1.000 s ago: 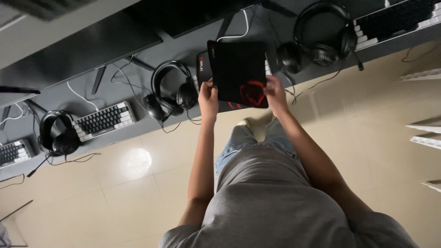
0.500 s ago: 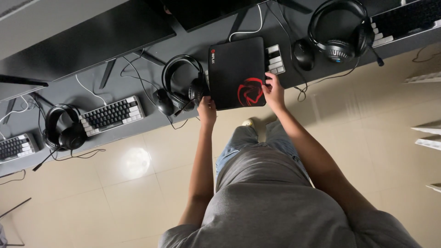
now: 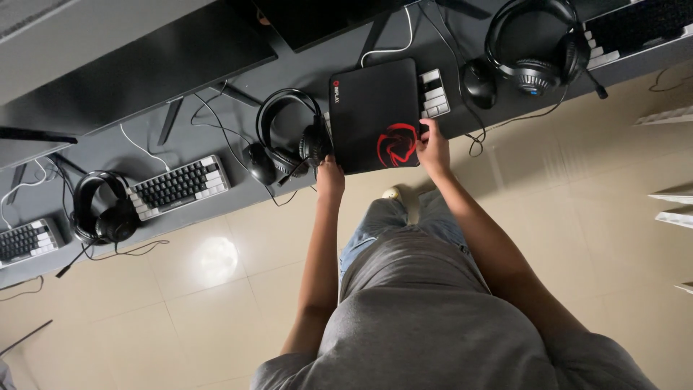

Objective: Organizing and placing mouse pads on chairs.

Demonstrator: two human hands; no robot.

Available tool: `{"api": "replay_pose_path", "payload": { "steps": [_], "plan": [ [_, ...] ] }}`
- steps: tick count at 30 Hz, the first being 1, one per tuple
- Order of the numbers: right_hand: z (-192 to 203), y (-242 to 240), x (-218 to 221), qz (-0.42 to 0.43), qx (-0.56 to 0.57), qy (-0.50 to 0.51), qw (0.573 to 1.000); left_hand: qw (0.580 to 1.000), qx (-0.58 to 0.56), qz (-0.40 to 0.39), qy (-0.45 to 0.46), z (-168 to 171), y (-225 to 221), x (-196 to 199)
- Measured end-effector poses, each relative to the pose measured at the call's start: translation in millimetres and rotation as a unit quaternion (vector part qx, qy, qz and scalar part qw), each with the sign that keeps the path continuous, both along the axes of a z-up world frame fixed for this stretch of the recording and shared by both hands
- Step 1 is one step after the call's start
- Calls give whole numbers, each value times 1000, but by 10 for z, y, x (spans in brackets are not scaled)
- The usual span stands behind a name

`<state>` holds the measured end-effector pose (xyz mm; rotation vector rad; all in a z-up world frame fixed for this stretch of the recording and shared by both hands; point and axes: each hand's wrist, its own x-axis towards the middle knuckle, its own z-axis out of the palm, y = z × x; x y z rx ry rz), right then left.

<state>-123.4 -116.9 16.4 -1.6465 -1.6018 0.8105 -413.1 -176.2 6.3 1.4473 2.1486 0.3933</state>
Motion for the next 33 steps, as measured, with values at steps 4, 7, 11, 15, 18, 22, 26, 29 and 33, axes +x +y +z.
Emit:
{"api": "replay_pose_path", "payload": {
  "steps": [4,7,11,15,18,22,26,29,33],
  "plan": [
    [-169,24,28,-17,16,-36,999,1000,28,-6,13,-92,-13,38],
    [-412,85,39,-17,92,-44,995,996,90,0,-19,-3,32,107],
    [-744,232,18,-44,46,42,997,981,179,12,-72,-249,134,119],
    [-847,320,-12,-80,-5,29,996,985,149,20,-87,-409,222,58],
    [-753,349,-45,-85,-37,27,995,990,123,-5,-68,-389,295,28],
    [-659,394,-101,-78,-42,27,996,993,66,-3,-95,-306,307,18],
    [-548,436,-108,-55,4,3,998,990,112,27,-83,-212,335,27],
    [-291,474,-152,-47,25,-7,999,984,121,46,-121,-198,386,86],
    [320,421,-94,-35,42,-22,998,971,158,54,-170,-68,454,320]
  ]
}}
